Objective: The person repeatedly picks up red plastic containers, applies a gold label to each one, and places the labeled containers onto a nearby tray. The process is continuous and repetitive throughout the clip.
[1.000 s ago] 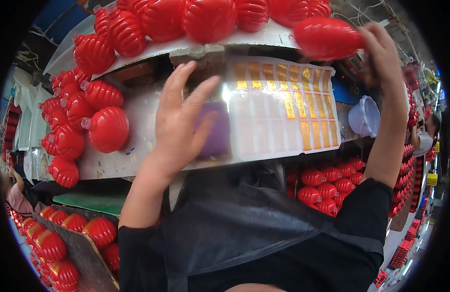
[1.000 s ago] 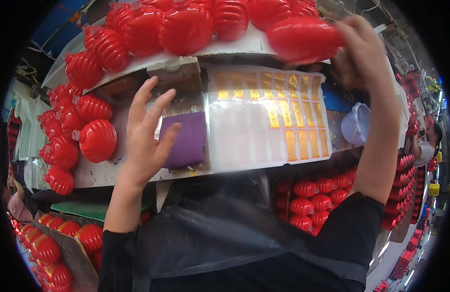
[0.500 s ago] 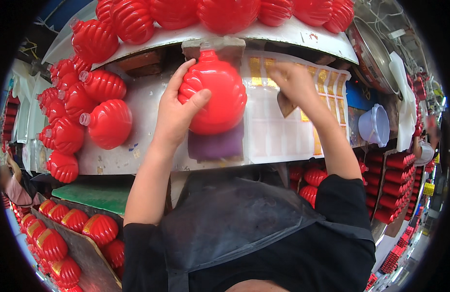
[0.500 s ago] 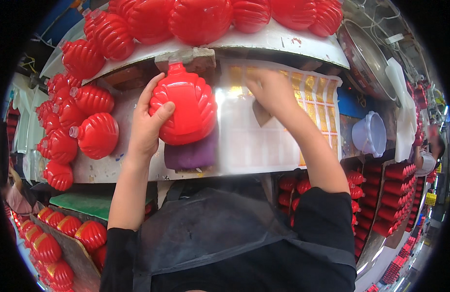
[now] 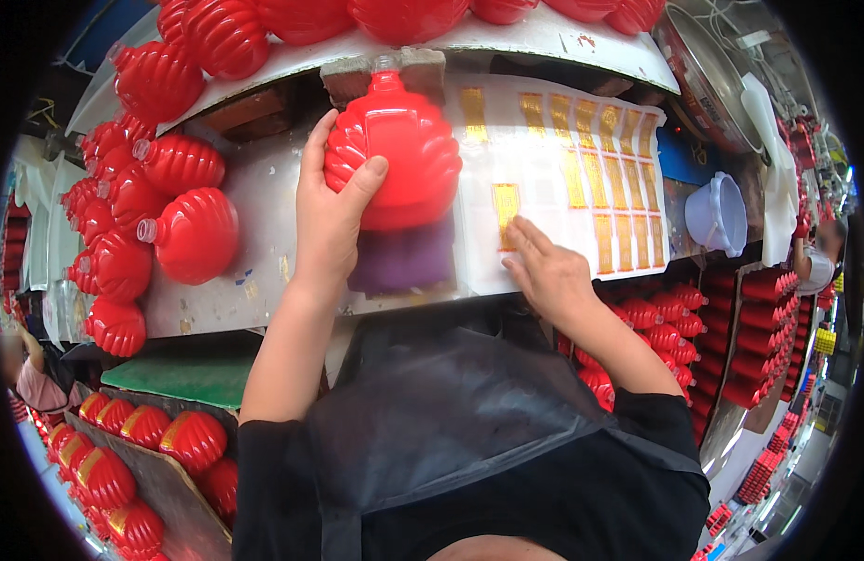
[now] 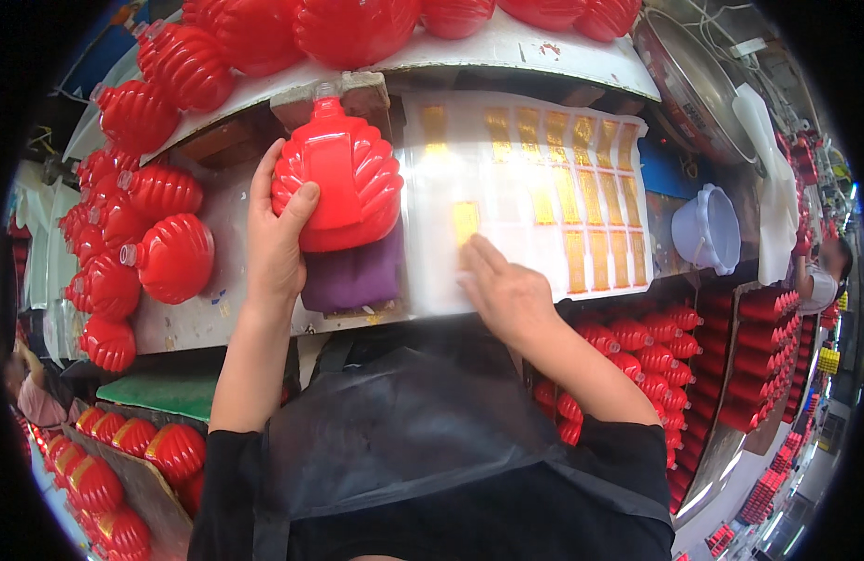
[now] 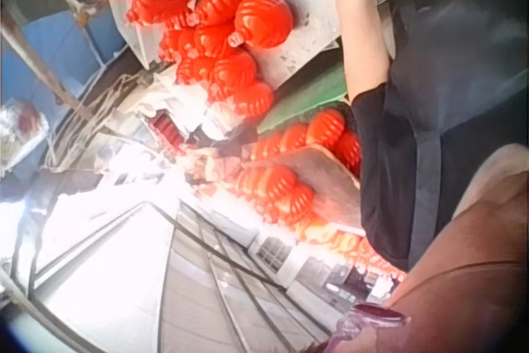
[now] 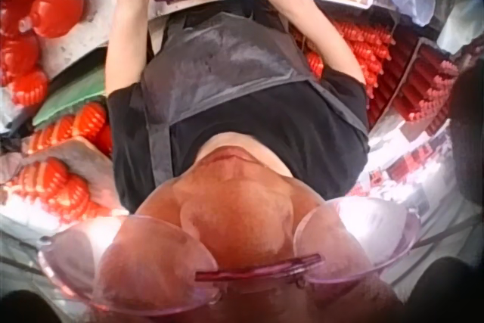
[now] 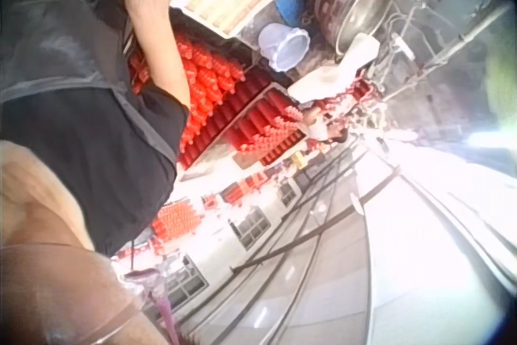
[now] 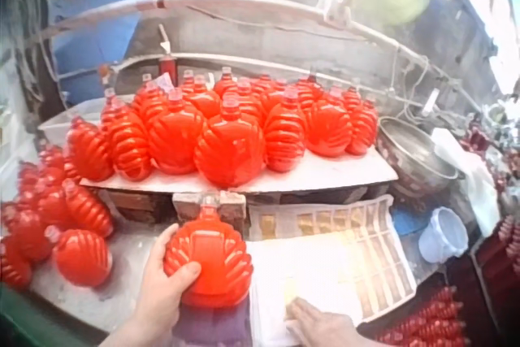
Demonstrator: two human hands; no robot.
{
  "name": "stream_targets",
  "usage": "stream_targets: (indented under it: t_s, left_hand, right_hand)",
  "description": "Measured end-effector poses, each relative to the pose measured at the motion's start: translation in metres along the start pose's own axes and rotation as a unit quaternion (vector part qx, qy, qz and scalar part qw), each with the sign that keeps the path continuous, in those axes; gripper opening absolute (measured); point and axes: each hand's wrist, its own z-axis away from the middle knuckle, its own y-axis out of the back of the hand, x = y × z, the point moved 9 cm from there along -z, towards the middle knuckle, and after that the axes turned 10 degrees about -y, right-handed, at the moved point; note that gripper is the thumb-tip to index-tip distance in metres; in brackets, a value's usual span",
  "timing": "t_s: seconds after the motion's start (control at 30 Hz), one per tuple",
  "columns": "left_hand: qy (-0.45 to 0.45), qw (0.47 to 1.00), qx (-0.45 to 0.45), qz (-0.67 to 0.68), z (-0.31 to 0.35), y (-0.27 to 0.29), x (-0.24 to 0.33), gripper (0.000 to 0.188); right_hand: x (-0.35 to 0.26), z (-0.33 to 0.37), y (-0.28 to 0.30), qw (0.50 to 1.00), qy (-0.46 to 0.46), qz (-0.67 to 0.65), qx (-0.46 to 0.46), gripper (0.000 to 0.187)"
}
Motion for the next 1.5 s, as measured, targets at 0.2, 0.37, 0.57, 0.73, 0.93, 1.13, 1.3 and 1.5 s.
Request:
stream_targets:
  t_s: [0.2, 0.37, 0.57, 0.73, 0.93, 1.13, 1.3, 1.5]
  left_hand:
    - [0.013, 0.999, 0.007, 0.046, 0.007, -0.002, 0.000, 0.088]
    - [0.026, 0.999, -0.022, 0.033, 0.009, -0.001, -0.001, 0.095]
    - [0.033, 0.998, -0.025, 0.045, 0.009, -0.001, -0.005, 0.097]
    - [0.015, 0.997, -0.044, -0.054, 0.008, 0.005, -0.002, 0.095]
    - [-0.027, 0.995, -0.054, -0.083, -0.013, 0.008, 0.013, 0.087]
    - [-0.092, 0.957, -0.085, -0.264, -0.041, -0.001, 0.029, 0.074]
    - [-0.093, 0.949, -0.079, -0.291, -0.042, -0.002, 0.026, 0.072]
    - [-0.190, 0.926, -0.106, -0.310, -0.022, -0.001, 0.036, 0.085]
  right_hand:
    - [-0.009, 0.030, -0.016, 0.995, 0.057, 0.078, -0.028, 0.048]
    - [-0.017, 0.044, 0.001, 0.990, 0.128, -0.011, 0.055, 0.030]
    - [0.031, -0.027, 0.013, 0.834, -0.287, -0.428, -0.195, 0.022]
    - [-0.020, -0.123, 0.107, 0.852, -0.170, -0.489, -0.081, 0.020]
    - [-0.135, -0.131, 0.136, 0.967, 0.206, -0.080, 0.129, 0.017]
    - [-0.153, -0.107, 0.097, 0.946, 0.257, 0.077, 0.180, 0.025]
    - [-0.156, -0.084, 0.083, 0.943, 0.251, 0.146, 0.163, 0.025]
    - [-0.117, -0.111, 0.104, 0.978, 0.146, -0.104, 0.108, 0.030]
